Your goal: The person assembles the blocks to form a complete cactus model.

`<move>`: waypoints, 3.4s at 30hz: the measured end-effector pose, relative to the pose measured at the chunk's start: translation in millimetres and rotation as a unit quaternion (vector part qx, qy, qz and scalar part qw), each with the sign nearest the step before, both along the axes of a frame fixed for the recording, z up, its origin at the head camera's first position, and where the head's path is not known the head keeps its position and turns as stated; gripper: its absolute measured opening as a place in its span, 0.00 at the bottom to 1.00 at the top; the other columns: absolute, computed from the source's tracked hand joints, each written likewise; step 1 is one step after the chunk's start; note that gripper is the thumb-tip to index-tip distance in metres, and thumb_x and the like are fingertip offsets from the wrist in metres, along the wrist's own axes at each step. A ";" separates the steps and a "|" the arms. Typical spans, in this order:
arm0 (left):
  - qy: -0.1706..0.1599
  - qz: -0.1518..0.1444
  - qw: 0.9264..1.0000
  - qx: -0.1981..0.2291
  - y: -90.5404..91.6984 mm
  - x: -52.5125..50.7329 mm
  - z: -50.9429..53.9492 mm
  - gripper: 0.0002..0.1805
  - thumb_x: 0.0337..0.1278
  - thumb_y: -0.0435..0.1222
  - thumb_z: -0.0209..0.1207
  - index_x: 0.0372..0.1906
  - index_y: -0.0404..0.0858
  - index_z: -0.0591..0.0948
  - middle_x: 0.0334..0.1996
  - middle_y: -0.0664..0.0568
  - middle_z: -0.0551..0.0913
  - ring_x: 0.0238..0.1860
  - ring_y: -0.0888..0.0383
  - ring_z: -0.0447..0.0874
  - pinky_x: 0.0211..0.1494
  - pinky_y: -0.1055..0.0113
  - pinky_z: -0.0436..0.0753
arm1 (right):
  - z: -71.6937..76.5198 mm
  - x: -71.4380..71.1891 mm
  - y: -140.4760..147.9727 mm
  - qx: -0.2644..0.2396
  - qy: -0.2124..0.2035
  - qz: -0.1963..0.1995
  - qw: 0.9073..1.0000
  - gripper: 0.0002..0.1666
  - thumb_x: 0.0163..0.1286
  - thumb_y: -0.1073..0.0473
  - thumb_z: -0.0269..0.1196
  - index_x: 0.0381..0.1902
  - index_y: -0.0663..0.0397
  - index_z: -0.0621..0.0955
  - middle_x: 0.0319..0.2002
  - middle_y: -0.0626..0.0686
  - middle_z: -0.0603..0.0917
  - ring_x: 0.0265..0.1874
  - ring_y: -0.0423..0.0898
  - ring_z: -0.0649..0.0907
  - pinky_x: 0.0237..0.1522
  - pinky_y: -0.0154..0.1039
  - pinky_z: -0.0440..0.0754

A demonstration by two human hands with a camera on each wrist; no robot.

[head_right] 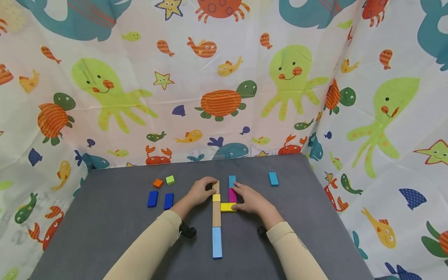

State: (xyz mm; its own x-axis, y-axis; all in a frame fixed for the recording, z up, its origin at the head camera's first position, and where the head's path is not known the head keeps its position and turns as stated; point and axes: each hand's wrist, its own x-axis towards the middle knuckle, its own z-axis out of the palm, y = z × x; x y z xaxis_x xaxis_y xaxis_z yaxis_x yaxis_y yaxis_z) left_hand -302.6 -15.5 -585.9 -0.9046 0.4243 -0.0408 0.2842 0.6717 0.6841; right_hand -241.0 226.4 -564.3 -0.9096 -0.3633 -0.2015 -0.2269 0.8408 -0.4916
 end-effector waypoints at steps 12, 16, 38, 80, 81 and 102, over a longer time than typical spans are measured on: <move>0.049 -0.027 0.998 0.038 -11.4 18.0 -5.0 0.25 0.71 0.42 0.59 0.69 0.42 0.75 0.73 0.45 0.68 0.70 0.46 0.70 0.70 0.46 0.70 | 0.3 -1.3 -1.6 0.001 -0.002 0.006 1.000 0.51 0.63 0.41 0.71 0.78 0.49 0.64 0.79 0.52 0.59 0.76 0.57 0.63 0.72 0.59 0.64; 0.086 -0.063 0.994 -0.016 -12.5 37.4 -1.7 0.36 0.65 0.56 0.60 0.73 0.43 0.71 0.74 0.46 0.66 0.72 0.44 0.65 0.71 0.41 0.67 | 0.7 -0.6 -2.0 -0.001 0.007 0.007 1.000 0.50 0.63 0.42 0.72 0.77 0.49 0.65 0.79 0.52 0.60 0.76 0.57 0.63 0.72 0.58 0.64; -0.009 -0.132 0.982 -0.138 -15.9 82.3 8.4 0.65 0.36 0.68 0.72 0.81 0.52 0.55 0.83 0.51 0.40 0.79 0.44 0.46 0.76 0.38 0.53 | 11.3 -4.9 12.7 -0.052 0.025 -0.021 0.998 0.48 0.64 0.46 0.72 0.77 0.51 0.66 0.78 0.55 0.63 0.75 0.60 0.65 0.70 0.62 0.66; -0.010 -0.142 0.975 -0.168 -15.7 82.5 13.9 0.66 0.37 0.69 0.71 0.82 0.52 0.53 0.83 0.50 0.40 0.79 0.45 0.47 0.76 0.40 0.54 | 16.6 -70.0 67.3 -0.058 0.053 -0.140 0.987 0.45 0.65 0.48 0.71 0.73 0.62 0.69 0.68 0.66 0.72 0.63 0.63 0.75 0.64 0.61 0.73; -0.010 -0.144 0.975 -0.170 -15.6 82.5 14.0 0.66 0.38 0.69 0.71 0.82 0.52 0.53 0.83 0.50 0.40 0.79 0.45 0.47 0.77 0.40 0.53 | 16.8 -71.1 62.5 -0.061 0.053 -0.137 0.987 0.45 0.65 0.48 0.71 0.73 0.61 0.69 0.68 0.66 0.72 0.62 0.63 0.76 0.63 0.60 0.74; 0.006 -0.153 0.970 -0.188 -17.5 80.7 11.2 0.65 0.39 0.72 0.68 0.82 0.51 0.53 0.83 0.50 0.40 0.79 0.46 0.47 0.76 0.40 0.55 | 10.8 -100.9 -45.1 -0.064 0.060 -0.041 0.995 0.42 0.66 0.50 0.72 0.73 0.57 0.70 0.73 0.61 0.70 0.72 0.61 0.69 0.70 0.58 0.68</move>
State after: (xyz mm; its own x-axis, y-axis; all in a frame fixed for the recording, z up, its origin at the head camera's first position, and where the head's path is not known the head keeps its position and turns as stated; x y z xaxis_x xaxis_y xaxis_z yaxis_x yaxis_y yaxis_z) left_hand -221.9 -33.0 -574.7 -0.7406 0.6295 -0.2349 0.5158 0.7567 0.4017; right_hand -341.8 181.2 -553.6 -0.9518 -0.3031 -0.0462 -0.2241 0.7905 -0.5700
